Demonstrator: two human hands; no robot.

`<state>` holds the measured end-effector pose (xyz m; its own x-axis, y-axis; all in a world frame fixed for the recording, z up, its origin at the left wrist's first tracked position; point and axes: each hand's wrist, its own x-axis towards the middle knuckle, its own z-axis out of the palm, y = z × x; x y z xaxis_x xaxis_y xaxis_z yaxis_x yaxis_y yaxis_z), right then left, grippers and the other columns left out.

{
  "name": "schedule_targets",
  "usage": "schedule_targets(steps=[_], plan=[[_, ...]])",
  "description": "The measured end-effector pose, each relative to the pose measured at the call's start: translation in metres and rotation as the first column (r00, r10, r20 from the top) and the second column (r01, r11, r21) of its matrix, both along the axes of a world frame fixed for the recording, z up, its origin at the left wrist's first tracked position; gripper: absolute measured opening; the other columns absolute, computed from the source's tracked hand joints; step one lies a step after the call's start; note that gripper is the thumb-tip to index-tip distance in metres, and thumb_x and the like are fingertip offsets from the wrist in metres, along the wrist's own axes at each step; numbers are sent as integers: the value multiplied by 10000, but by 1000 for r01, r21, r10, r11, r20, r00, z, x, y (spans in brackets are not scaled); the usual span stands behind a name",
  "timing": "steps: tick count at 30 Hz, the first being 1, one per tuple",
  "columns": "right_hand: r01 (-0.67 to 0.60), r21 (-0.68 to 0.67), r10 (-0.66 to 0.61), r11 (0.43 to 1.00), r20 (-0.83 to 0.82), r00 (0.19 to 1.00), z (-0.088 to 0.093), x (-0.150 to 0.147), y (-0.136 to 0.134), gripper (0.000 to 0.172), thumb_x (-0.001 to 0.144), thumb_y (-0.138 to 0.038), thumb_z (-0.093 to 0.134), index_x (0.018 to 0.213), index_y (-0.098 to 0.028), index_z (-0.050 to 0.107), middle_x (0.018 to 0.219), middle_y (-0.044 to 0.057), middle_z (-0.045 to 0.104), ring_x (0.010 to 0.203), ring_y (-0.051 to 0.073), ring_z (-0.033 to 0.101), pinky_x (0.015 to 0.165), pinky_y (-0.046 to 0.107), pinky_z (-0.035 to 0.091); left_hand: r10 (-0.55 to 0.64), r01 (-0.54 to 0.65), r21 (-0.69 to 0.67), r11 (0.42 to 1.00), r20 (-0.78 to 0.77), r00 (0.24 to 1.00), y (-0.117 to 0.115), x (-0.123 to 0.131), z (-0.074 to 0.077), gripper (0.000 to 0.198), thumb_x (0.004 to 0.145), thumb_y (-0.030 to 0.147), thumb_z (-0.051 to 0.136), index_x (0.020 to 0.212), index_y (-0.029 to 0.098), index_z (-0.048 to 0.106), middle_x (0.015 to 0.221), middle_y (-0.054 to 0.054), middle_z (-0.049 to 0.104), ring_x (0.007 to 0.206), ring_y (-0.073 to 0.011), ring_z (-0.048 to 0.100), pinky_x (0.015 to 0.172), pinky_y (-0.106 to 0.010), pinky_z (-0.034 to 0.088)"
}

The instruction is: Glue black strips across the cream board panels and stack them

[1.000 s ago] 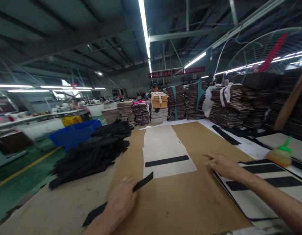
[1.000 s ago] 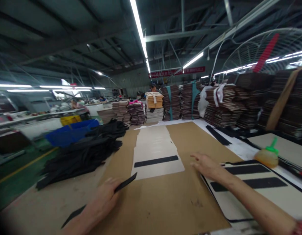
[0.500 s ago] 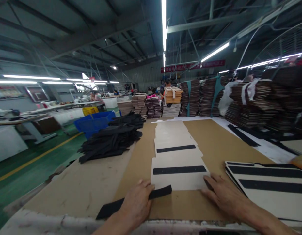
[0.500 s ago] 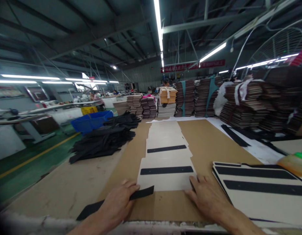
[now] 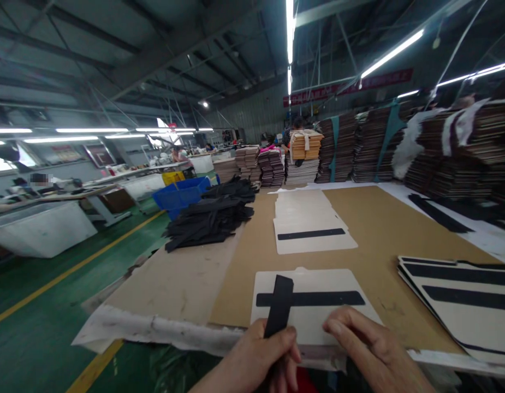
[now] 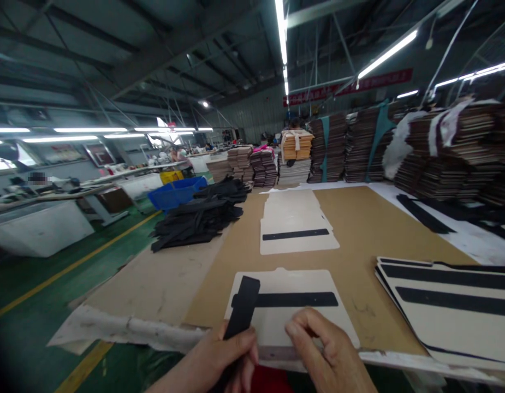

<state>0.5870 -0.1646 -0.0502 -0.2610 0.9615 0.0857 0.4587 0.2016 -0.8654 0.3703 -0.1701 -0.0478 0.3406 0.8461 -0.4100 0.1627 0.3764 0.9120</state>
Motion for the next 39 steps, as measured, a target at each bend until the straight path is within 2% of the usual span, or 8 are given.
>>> schedule_targets(steps=[5,13,17,21,28,31,36,39], plan=[[42,-61,-55,997,-233,971,-2,-21,8,511,926,-518,452,1376,-278,484,1245,64,613,1056,199,623,921,307,506,-83,84,-4,996,146,986,11,24,-14,553,758,685,564,696,136,582,469,-11,573,322,-73,433,343,-168,334],[97,127,-73,987,-185,980,-10,-21,8,486,928,-452,476,1370,-255,516,1369,97,531,1222,232,541,1054,365,443,-52,51,9,999,148,988,11,41,-24,663,748,782,520,709,124,585,463,-14,553,314,-70,440,322,-151,342],[157,103,-108,982,-372,922,-14,-27,2,369,879,-458,578,1171,-237,624,1118,92,638,860,190,680,783,302,577,3,-4,5,1000,164,987,13,46,-24,683,718,803,517,692,124,581,478,-15,549,330,-79,450,320,-164,329],[-172,-306,-74,936,-651,756,-16,-39,-6,400,873,-559,572,1030,-193,611,572,-36,572,382,125,548,390,231,457,-36,36,29,999,-13,999,8,45,-20,648,736,762,528,697,121,613,485,-16,547,380,-96,472,374,-185,334],[-74,-271,-192,960,-826,530,10,-10,8,273,781,-465,723,843,-202,678,849,50,664,875,195,637,819,307,544,-221,269,169,948,-255,941,-9,1,15,525,824,661,526,833,168,706,659,-1,596,582,-125,521,554,-224,410],[75,-264,-269,962,-856,442,41,21,29,221,761,-416,746,838,-237,642,727,-17,553,625,114,549,612,237,544,-245,402,240,884,-494,834,-8,-29,33,352,853,531,559,894,216,710,774,-15,672,727,-195,605,656,-272,461],[118,-268,-264,956,-619,739,69,42,70,281,755,-479,734,792,-229,612,613,-44,452,445,64,334,355,164,307,115,577,408,708,-872,475,13,-68,20,114,758,135,569,822,205,632,885,-42,659,819,-230,594,710,-330,460],[-61,-372,-78,926,-348,934,63,24,96,297,792,-504,684,843,-218,622,645,-20,560,514,92,456,458,194,390,257,632,501,591,-860,441,31,-75,-4,292,679,31,545,906,198,621,1001,-53,618,941,-243,541,781,-359,472]])
